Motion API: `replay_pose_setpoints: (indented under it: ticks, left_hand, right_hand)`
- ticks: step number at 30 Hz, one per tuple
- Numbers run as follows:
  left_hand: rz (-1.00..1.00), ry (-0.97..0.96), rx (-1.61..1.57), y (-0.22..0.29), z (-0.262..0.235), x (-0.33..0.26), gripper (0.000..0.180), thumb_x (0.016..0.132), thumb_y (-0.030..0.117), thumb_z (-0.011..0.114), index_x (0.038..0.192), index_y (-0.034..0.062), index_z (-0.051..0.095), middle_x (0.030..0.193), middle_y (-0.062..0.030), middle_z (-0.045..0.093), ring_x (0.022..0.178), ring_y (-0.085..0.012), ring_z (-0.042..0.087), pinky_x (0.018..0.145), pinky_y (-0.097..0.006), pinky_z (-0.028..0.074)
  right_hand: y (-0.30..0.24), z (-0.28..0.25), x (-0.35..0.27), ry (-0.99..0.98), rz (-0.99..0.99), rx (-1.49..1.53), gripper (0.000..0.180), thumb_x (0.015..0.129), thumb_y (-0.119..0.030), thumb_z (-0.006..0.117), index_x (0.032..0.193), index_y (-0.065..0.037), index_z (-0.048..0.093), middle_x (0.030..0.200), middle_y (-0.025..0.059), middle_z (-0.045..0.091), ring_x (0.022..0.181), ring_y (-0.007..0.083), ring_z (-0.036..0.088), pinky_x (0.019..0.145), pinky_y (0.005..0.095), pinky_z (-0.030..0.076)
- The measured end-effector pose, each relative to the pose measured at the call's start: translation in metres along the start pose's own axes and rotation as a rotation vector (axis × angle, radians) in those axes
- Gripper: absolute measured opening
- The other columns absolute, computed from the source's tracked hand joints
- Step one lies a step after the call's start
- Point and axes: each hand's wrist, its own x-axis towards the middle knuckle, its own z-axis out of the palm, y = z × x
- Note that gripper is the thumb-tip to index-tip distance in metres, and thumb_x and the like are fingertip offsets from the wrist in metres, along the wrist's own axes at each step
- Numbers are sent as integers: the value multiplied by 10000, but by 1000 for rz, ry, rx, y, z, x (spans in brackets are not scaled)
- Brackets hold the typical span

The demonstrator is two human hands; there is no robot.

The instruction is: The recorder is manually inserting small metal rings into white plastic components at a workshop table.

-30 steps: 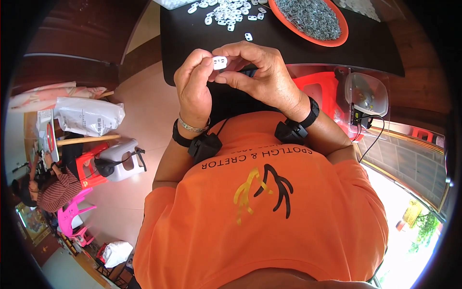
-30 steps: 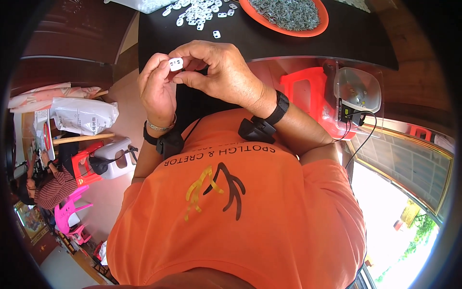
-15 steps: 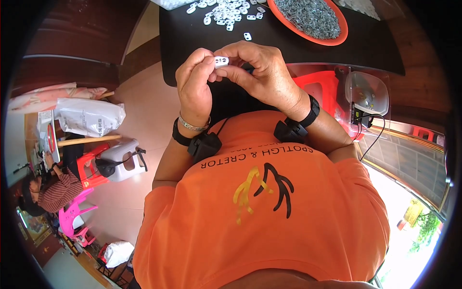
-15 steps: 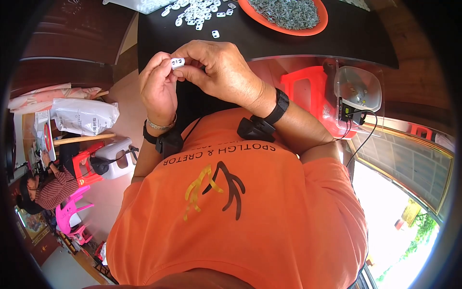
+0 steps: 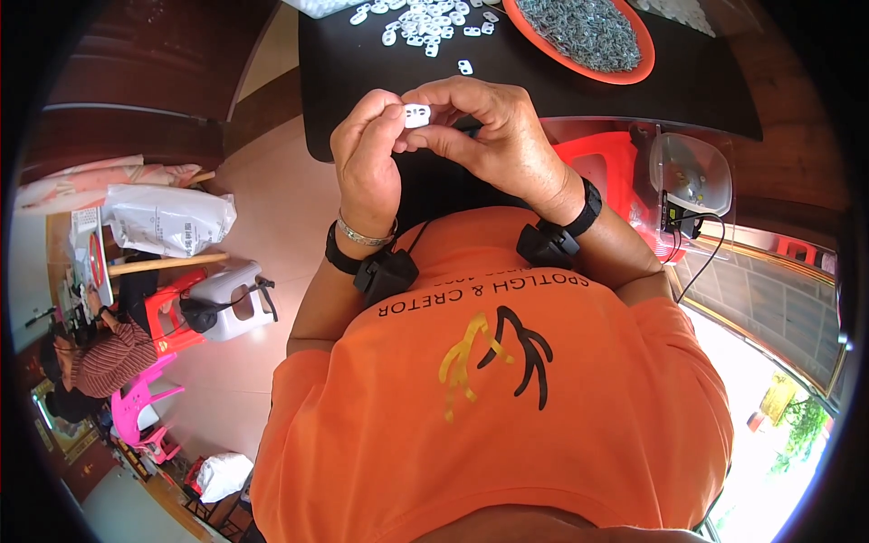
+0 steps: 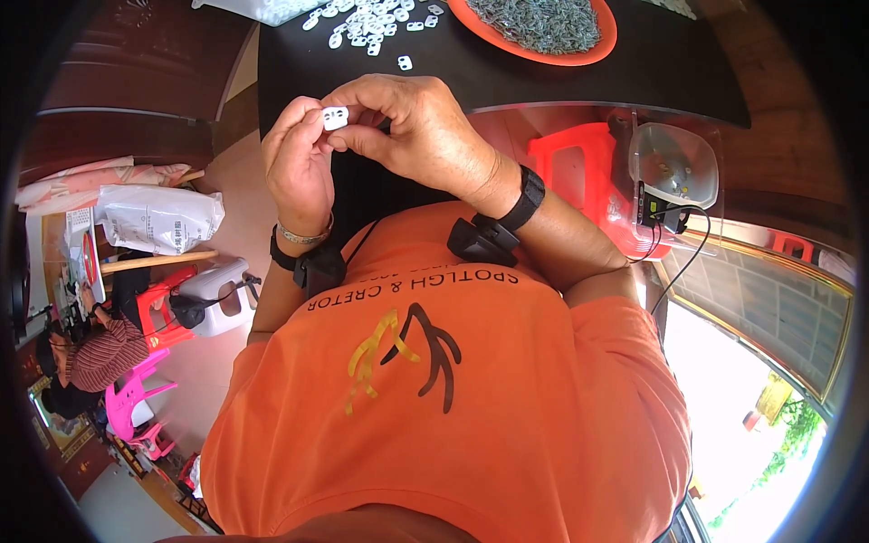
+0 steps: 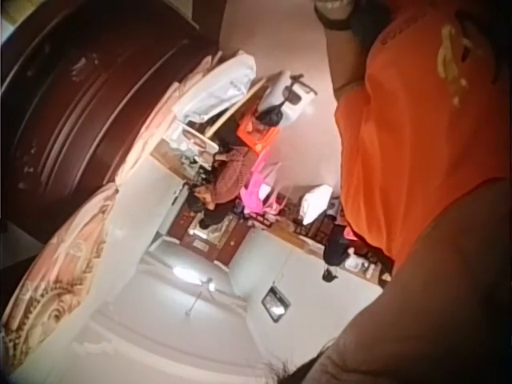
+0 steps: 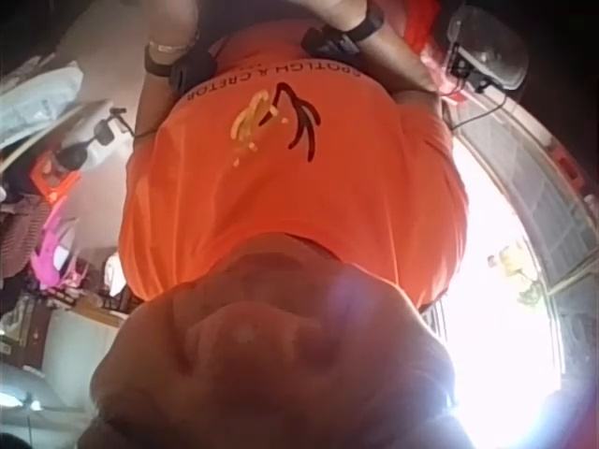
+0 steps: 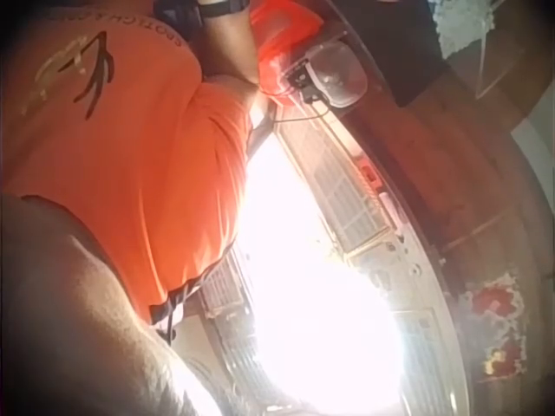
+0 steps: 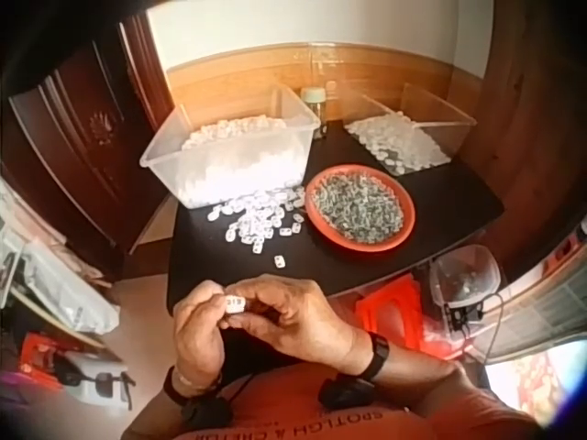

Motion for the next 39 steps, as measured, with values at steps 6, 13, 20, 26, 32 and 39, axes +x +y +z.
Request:
replay_pose_setpoints:
  ticks: [6,13,20,26,32,39]
  left_hand:
    - [-7,4,-2,1,1,1,210,903,131,480,745,0,524,661,16,444,601,-57,366,535,-220,300]
    - [-10,-44,11,2,7,1,207,897,106,469,717,8,496,657,2,430,607,-74,387,556,-233,323]
    - [-17,-34,40,-1,-15,0,193,897,118,426,757,12,507,659,-20,428,626,-103,393,604,-243,350]
    - [-37,3,-20,-2,-12,5,188,871,95,464,717,3,522,655,-16,465,605,-91,422,583,-240,375]
    - [-44,22,-21,-8,-21,14,192,878,92,474,707,17,521,657,-8,460,593,-80,411,561,-236,374]
    - [8,10,-24,-17,-24,34,200,878,113,488,711,11,530,643,-4,456,592,-83,415,567,-238,373]
  right_hand:
    - [-4,-1,1,9,28,-3,271,776,-16,738,1033,-1,655,890,80,686,761,145,675,683,253,549]
    - [-4,-16,3,10,-65,-101,240,765,-33,746,991,-39,667,874,84,677,751,195,660,659,284,528]
    - [-41,-119,58,343,-232,-582,227,788,-94,741,994,-20,679,876,92,687,739,156,653,692,279,522]
    - [-48,-253,123,705,7,-1383,459,800,-168,678,1225,-25,581,1099,237,628,982,304,644,822,402,514]
    - [-32,-212,99,316,64,-1036,303,800,-172,665,1056,-11,673,1013,189,663,923,300,646,793,371,515]
    - [32,-133,86,-178,-12,-989,173,807,-169,665,952,-82,701,936,79,668,913,271,615,805,356,495]
